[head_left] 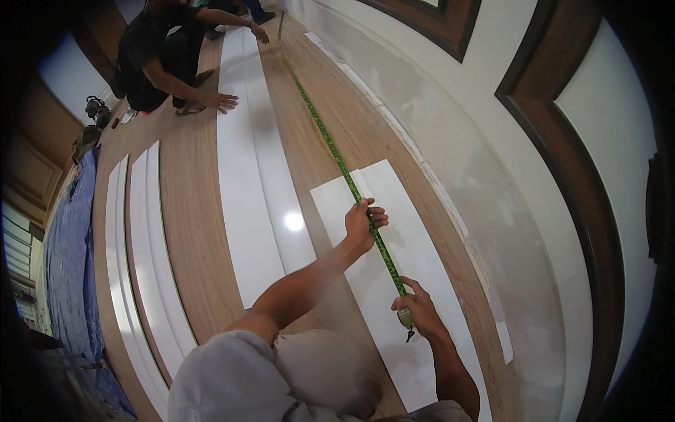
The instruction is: The person measures a wall section with a tape measure, then applies adhesive to the wall using a small bottle and a sponge. They handle white wall panels and a green tape measure during the process.
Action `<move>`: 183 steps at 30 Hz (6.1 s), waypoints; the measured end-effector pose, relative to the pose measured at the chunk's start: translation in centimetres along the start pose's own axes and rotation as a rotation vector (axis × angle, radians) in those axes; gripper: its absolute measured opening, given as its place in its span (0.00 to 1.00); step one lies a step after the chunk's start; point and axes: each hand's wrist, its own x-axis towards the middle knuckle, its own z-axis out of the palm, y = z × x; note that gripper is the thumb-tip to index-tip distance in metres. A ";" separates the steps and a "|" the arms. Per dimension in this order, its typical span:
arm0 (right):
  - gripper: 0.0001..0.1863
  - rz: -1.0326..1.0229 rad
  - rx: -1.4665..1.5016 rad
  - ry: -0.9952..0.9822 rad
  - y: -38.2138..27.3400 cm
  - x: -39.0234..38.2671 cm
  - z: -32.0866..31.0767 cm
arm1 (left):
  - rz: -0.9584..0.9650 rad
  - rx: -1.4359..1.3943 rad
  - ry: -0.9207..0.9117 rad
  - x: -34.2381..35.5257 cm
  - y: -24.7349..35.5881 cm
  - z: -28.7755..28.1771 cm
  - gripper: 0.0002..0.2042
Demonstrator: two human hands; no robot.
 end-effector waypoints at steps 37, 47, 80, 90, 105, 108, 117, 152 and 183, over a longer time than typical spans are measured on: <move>0.37 -0.062 -0.079 0.139 4.8 -1.7 2.6 | -0.002 -0.024 0.057 1.7 -0.7 -5.2 0.13; 0.44 -0.100 -0.124 0.233 4.4 -1.6 2.1 | -0.056 0.115 -0.100 2.7 -1.6 -6.0 0.19; 0.43 -0.061 0.029 0.105 6.1 -2.5 1.9 | -0.225 0.277 -0.149 -5.1 -5.7 -7.9 0.15; 0.41 -0.017 -0.016 0.102 6.3 0.1 -0.4 | -0.381 0.316 -0.154 -12.3 -2.2 3.0 0.16; 0.47 0.044 0.115 0.036 5.9 -0.9 1.2 | 0.003 0.123 -0.038 -11.7 -1.5 0.9 0.23; 0.48 -0.040 0.141 0.009 6.6 -0.9 1.9 | -0.007 0.107 0.014 -8.5 -1.2 -0.8 0.28; 0.44 -0.089 -0.192 0.150 9.5 0.5 5.3 | 0.082 0.738 0.081 -16.4 -2.7 -7.8 0.25; 0.36 -0.096 -0.198 0.199 11.5 -3.0 3.8 | 0.882 1.175 0.274 -3.1 14.0 -6.9 0.19; 0.27 -0.239 -0.029 0.457 7.6 -5.1 1.7 | -0.021 1.047 -0.810 -17.2 -3.4 0.1 0.26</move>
